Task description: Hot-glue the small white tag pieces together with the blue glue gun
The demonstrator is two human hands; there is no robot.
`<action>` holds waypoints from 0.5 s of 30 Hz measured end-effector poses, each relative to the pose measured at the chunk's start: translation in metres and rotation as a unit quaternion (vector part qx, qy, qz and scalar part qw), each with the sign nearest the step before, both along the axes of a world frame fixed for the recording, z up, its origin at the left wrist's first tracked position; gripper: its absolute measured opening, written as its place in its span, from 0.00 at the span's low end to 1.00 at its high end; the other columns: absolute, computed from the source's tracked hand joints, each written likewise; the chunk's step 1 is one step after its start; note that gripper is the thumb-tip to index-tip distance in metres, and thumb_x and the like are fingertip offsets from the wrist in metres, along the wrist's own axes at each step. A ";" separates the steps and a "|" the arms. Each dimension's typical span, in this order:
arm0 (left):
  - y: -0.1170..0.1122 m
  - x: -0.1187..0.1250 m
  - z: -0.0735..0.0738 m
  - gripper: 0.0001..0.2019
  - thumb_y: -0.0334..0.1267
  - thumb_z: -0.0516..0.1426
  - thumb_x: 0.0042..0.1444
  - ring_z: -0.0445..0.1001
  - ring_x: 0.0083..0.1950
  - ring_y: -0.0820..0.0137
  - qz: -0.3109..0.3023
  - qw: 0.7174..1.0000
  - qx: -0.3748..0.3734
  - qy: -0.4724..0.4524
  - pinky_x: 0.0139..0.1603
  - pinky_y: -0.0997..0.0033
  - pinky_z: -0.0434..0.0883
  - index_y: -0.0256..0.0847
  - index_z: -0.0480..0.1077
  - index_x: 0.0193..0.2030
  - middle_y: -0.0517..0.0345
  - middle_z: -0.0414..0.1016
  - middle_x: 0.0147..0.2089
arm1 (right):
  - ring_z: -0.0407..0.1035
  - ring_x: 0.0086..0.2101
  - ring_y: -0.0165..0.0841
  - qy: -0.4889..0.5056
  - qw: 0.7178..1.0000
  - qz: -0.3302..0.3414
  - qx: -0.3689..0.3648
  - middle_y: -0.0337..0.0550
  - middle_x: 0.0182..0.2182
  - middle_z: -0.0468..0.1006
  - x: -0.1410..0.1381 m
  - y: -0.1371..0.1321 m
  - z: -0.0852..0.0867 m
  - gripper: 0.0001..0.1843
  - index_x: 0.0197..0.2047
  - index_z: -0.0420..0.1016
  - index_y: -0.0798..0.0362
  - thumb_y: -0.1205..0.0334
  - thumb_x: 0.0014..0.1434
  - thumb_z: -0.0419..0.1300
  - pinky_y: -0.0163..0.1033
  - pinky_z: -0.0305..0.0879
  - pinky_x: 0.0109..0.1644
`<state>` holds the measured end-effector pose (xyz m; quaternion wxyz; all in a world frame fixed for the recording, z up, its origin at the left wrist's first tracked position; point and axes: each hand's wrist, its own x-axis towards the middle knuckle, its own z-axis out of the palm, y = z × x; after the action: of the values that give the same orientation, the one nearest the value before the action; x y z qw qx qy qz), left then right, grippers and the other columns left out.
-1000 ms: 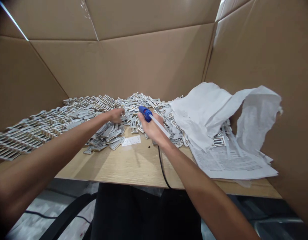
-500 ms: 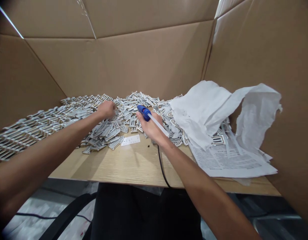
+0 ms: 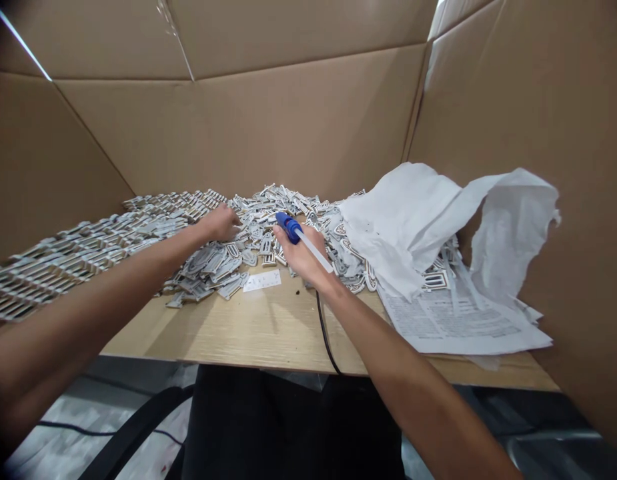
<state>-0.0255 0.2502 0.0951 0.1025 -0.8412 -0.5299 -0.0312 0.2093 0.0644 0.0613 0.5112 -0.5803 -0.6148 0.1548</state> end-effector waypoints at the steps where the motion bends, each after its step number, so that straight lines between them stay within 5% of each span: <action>1: 0.004 0.003 -0.006 0.12 0.42 0.62 0.52 0.70 0.56 0.53 -0.007 1.000 -0.020 0.013 0.59 0.61 0.65 0.38 0.81 0.39 0.46 0.80 0.41 | 0.66 0.27 0.35 0.000 1.000 0.000 0.001 0.46 0.25 0.75 0.000 0.001 -0.001 0.26 0.28 0.72 0.51 0.38 0.65 0.57 0.43 0.60 0.34; 6: 0.016 0.014 -0.024 0.17 0.44 0.66 0.44 0.76 0.49 0.53 0.020 0.997 -0.049 0.058 0.53 0.63 0.69 0.37 0.82 0.40 0.45 0.82 0.40 | 0.66 0.27 0.35 0.001 1.000 0.002 -0.006 0.46 0.26 0.75 0.001 0.002 -0.002 0.25 0.29 0.72 0.51 0.39 0.65 0.57 0.44 0.60 0.35; 15: 0.023 0.020 -0.022 0.24 0.47 0.69 0.42 0.76 0.54 0.46 0.022 0.997 -0.048 0.052 0.55 0.61 0.71 0.31 0.81 0.42 0.35 0.81 0.47 | 0.66 0.28 0.35 0.007 1.000 0.008 -0.005 0.47 0.26 0.74 0.000 0.001 -0.001 0.25 0.31 0.74 0.52 0.39 0.65 0.57 0.43 0.59 0.35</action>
<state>-0.0052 0.2728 0.0727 0.0901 -0.8336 -0.5434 0.0409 0.2095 0.0653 0.0605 0.5114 -0.5769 -0.6147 0.1665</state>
